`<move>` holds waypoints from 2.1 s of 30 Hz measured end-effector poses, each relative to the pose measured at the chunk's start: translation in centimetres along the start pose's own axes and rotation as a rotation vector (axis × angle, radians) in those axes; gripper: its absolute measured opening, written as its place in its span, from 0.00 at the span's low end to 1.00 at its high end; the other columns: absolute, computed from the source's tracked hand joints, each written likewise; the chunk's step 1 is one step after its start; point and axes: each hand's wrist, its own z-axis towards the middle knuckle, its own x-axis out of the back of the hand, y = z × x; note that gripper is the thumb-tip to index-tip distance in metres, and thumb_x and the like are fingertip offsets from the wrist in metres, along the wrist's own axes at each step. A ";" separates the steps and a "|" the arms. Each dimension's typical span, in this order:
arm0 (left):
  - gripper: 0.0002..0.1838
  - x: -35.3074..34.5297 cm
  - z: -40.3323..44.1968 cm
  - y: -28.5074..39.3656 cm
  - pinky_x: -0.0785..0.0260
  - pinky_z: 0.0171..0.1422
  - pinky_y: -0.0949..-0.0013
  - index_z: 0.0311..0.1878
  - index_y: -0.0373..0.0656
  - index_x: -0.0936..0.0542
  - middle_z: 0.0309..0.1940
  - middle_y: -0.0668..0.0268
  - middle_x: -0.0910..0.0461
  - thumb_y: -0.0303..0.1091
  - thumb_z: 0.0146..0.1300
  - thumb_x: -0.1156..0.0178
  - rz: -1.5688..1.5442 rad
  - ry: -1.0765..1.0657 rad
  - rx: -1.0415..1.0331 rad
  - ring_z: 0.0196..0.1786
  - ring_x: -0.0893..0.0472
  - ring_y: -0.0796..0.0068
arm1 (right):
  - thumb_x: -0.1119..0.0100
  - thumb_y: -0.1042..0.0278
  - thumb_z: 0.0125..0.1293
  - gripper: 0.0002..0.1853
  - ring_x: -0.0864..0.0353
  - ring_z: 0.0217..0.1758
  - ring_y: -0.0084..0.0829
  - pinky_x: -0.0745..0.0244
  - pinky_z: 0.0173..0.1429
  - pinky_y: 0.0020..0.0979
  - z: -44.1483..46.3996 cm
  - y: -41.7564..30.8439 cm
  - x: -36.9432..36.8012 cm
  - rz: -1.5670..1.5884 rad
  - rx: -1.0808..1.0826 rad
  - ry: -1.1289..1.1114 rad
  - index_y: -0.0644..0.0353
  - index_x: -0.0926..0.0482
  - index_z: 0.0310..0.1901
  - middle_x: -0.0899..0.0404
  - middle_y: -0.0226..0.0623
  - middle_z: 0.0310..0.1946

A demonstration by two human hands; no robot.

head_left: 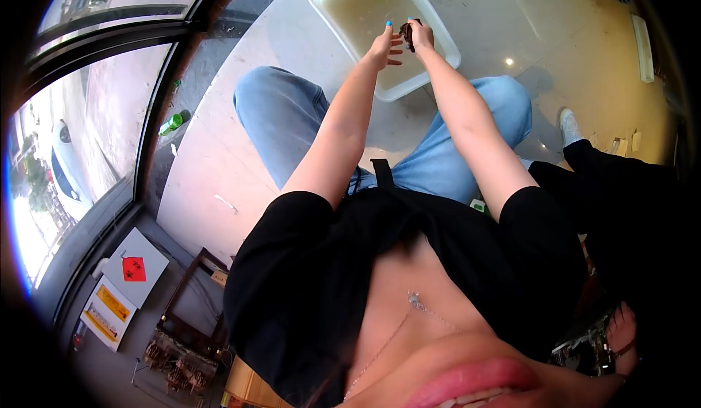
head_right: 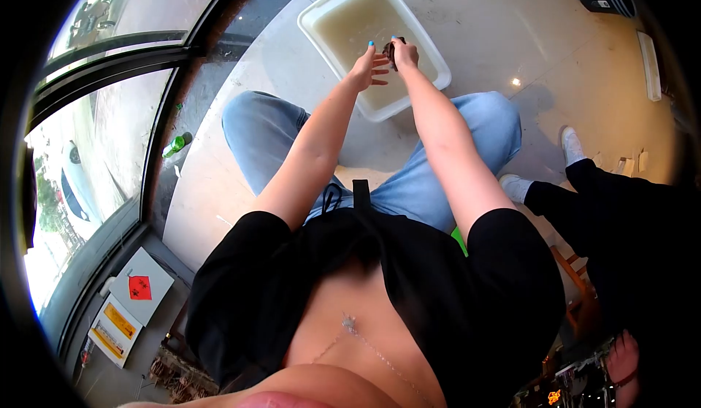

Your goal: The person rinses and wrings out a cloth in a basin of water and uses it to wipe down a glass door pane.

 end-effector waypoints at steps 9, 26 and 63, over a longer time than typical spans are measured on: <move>0.13 -1.0 -10.7 6.7 0.36 0.45 0.57 0.43 0.44 0.30 0.39 0.66 0.27 0.41 0.61 0.54 0.070 0.142 -0.134 0.45 0.28 0.70 | 0.48 0.72 0.56 0.25 0.31 0.48 0.28 0.31 0.43 0.30 -11.3 -8.9 2.7 -0.061 -0.016 -0.585 0.57 0.41 0.56 0.36 0.37 0.50; 0.14 -2.1 -42.5 28.9 0.41 0.36 0.76 0.26 0.38 0.27 0.23 0.69 0.29 0.41 0.58 0.48 -0.156 0.268 -0.864 0.29 0.33 0.80 | 0.56 0.59 0.59 0.16 0.26 0.42 0.26 0.34 0.48 0.26 -36.0 -38.3 0.6 -0.088 0.197 -0.785 0.59 0.27 0.43 0.25 0.34 0.39; 0.43 21.3 -69.4 5.2 0.32 0.43 0.68 0.57 0.34 0.46 0.42 0.50 0.30 0.31 0.38 0.32 -0.206 1.388 -0.589 0.39 0.25 0.66 | 0.40 0.74 0.40 0.19 0.23 0.35 0.32 0.29 0.41 0.28 -60.8 -26.0 -25.8 -1.177 1.082 -1.423 0.63 0.24 0.40 0.23 0.41 0.35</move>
